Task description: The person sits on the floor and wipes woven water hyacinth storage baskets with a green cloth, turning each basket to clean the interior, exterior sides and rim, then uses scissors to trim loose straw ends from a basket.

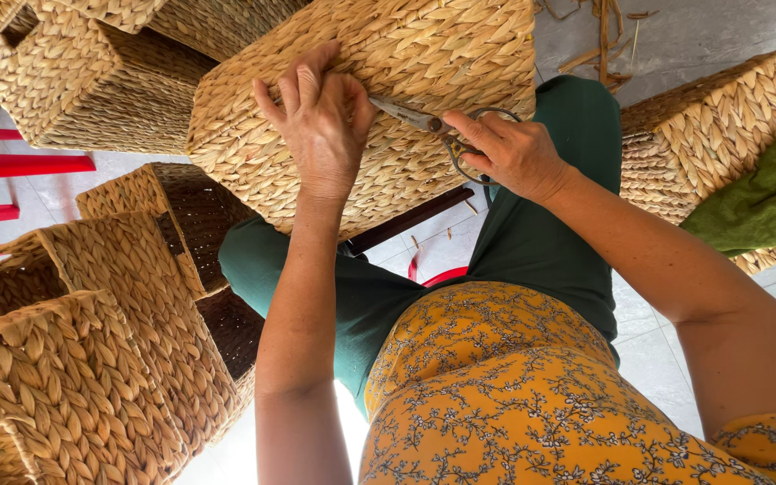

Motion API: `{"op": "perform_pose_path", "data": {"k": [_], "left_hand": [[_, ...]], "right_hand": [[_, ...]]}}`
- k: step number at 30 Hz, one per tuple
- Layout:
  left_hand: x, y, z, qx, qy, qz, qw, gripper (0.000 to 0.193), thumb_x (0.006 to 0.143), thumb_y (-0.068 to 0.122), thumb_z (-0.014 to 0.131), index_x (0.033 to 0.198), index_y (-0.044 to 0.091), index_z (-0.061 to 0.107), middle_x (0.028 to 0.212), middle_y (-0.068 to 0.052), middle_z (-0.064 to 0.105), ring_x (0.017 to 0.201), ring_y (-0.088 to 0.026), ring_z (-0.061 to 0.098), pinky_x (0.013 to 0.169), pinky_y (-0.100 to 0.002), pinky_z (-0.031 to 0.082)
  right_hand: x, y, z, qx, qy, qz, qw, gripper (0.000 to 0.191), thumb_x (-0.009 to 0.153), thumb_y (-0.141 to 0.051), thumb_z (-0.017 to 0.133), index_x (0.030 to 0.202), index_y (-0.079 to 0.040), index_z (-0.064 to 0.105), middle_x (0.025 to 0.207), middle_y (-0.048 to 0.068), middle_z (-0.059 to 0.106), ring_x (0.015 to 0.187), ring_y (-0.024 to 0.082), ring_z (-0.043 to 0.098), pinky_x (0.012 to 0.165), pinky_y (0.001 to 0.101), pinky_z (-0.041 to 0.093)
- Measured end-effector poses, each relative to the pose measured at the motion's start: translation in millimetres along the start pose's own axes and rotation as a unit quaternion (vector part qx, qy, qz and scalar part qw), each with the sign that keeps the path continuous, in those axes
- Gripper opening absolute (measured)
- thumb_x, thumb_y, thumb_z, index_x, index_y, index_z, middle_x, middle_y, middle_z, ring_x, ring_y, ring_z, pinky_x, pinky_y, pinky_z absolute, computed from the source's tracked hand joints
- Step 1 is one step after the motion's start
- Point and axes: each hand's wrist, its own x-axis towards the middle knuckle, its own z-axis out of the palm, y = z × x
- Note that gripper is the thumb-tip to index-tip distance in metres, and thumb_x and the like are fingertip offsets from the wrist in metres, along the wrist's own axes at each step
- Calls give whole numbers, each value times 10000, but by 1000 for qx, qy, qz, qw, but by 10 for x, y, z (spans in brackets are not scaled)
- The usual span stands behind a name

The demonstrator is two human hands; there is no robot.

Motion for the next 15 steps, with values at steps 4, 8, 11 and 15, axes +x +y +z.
{"op": "perform_pose_path", "data": {"k": [4, 8, 11, 15], "left_hand": [[30, -39, -18, -61, 10, -31, 998, 105, 970, 140, 782, 936, 157, 684, 1285, 3, 667, 1176, -182, 619, 1215, -673, 178], [-78, -201, -180, -284, 79, -105, 950, 90, 975, 81, 689, 929, 156, 672, 1155, -40, 742, 994, -152, 679, 1113, -560, 384], [-200, -451, -328, -421, 185, -209, 863, 50, 1013, 112, 669, 967, 125, 656, 1019, -90, 733, 808, -126, 609, 742, -368, 538], [-226, -1015, -555, -319, 337, -173, 869, 64, 1046, 44, 703, 1025, 54, 643, 938, -82, 664, 783, -116, 570, 684, -341, 496]], "right_hand": [[-158, 94, -84, 152, 38, 108, 982, 649, 913, -8, 809, 1495, -129, 546, 999, 60, 693, 826, 101, 697, 684, 253, 600], [-346, 281, -197, 357, 175, 309, 864, 515, 1049, 4, 723, 1517, -82, 527, 948, 35, 673, 767, 61, 625, 628, 247, 515], [-398, 417, -273, 524, 268, 370, 719, 408, 1113, -84, 689, 1504, -56, 576, 876, 33, 648, 585, 73, 551, 495, 226, 435], [-296, 450, -327, 558, 305, 367, 679, 393, 1138, -124, 722, 1495, -45, 578, 889, 68, 650, 564, 108, 550, 485, 244, 428]]}}
